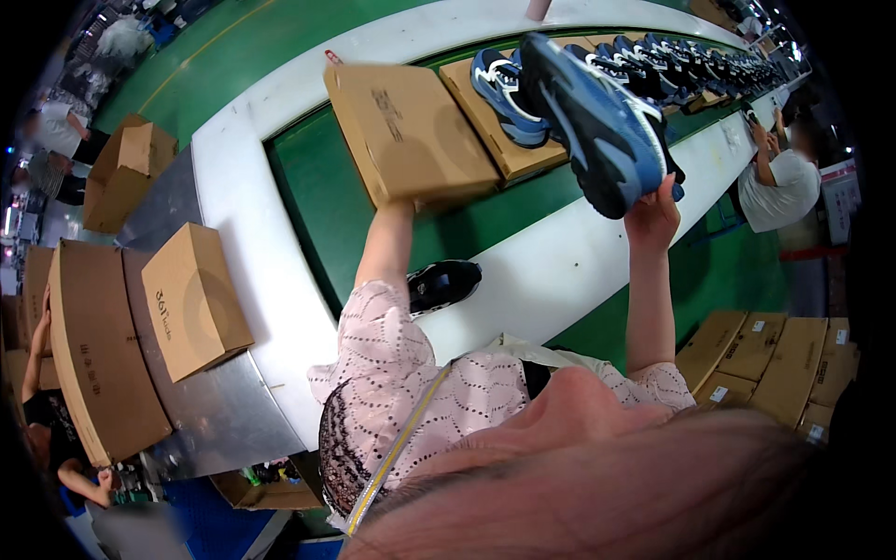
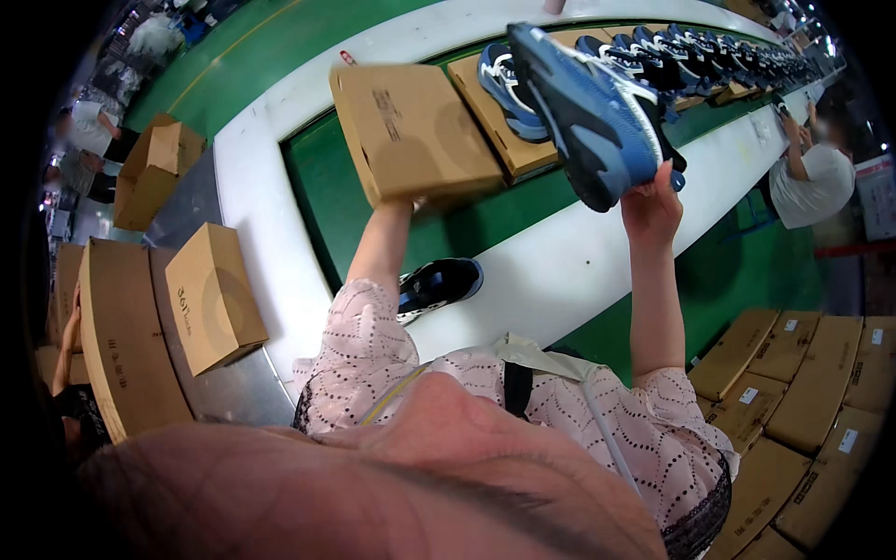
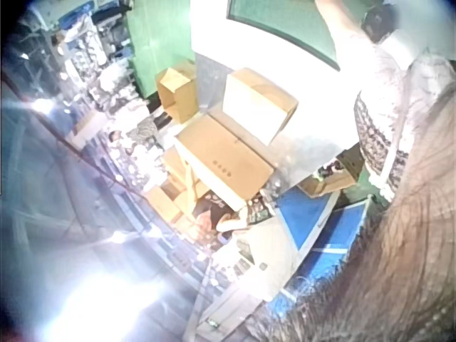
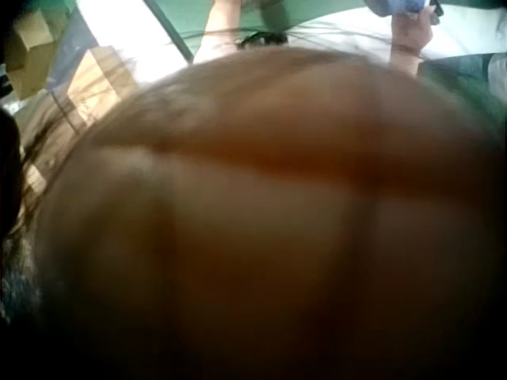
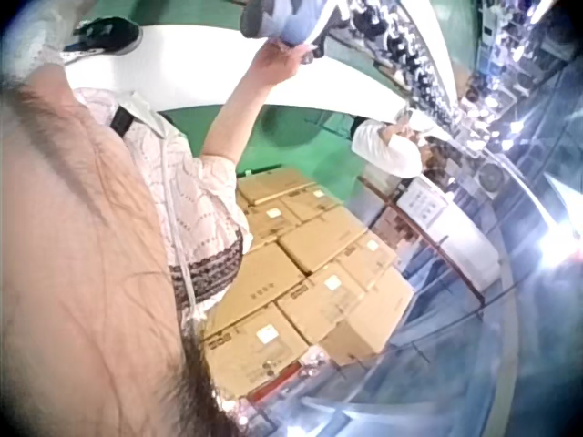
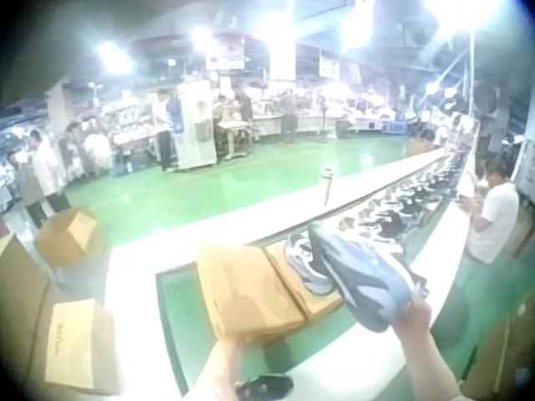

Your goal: The person repeatedly picks up blue and white sneakers, places them into cardboard boxes labeled '361° kids', and closes the boxes. The person handles the shoes and boxes by hand on a metal workbench in a warehouse setting.

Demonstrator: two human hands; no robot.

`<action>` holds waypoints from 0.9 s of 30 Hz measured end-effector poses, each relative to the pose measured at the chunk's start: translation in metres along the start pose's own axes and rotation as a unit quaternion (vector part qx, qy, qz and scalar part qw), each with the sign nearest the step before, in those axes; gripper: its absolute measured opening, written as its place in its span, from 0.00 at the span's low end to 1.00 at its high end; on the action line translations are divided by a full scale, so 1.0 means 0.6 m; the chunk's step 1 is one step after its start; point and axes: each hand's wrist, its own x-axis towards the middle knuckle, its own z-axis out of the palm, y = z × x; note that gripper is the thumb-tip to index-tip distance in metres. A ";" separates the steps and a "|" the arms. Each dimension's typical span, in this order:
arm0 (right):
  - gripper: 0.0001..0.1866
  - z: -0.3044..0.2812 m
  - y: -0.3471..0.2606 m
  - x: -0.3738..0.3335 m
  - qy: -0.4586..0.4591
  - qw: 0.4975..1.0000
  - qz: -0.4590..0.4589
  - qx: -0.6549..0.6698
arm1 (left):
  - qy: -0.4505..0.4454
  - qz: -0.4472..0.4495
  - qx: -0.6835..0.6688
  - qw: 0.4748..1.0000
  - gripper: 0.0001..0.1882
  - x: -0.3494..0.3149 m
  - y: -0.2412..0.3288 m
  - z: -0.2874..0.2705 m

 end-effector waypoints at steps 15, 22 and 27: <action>0.22 0.077 0.298 0.059 -0.324 0.655 -0.002 -0.682 | -0.058 -0.097 -0.282 0.953 0.23 -0.367 -0.113 -0.210; 0.23 0.135 0.224 -0.060 -0.461 0.541 0.119 -0.693 | -0.069 -0.301 -0.438 0.844 0.36 -0.449 -0.084 -0.165; 0.17 0.055 0.294 -0.089 -0.493 0.502 0.080 -0.706 | -0.136 -0.364 -0.540 0.747 0.39 -0.372 -0.097 -0.176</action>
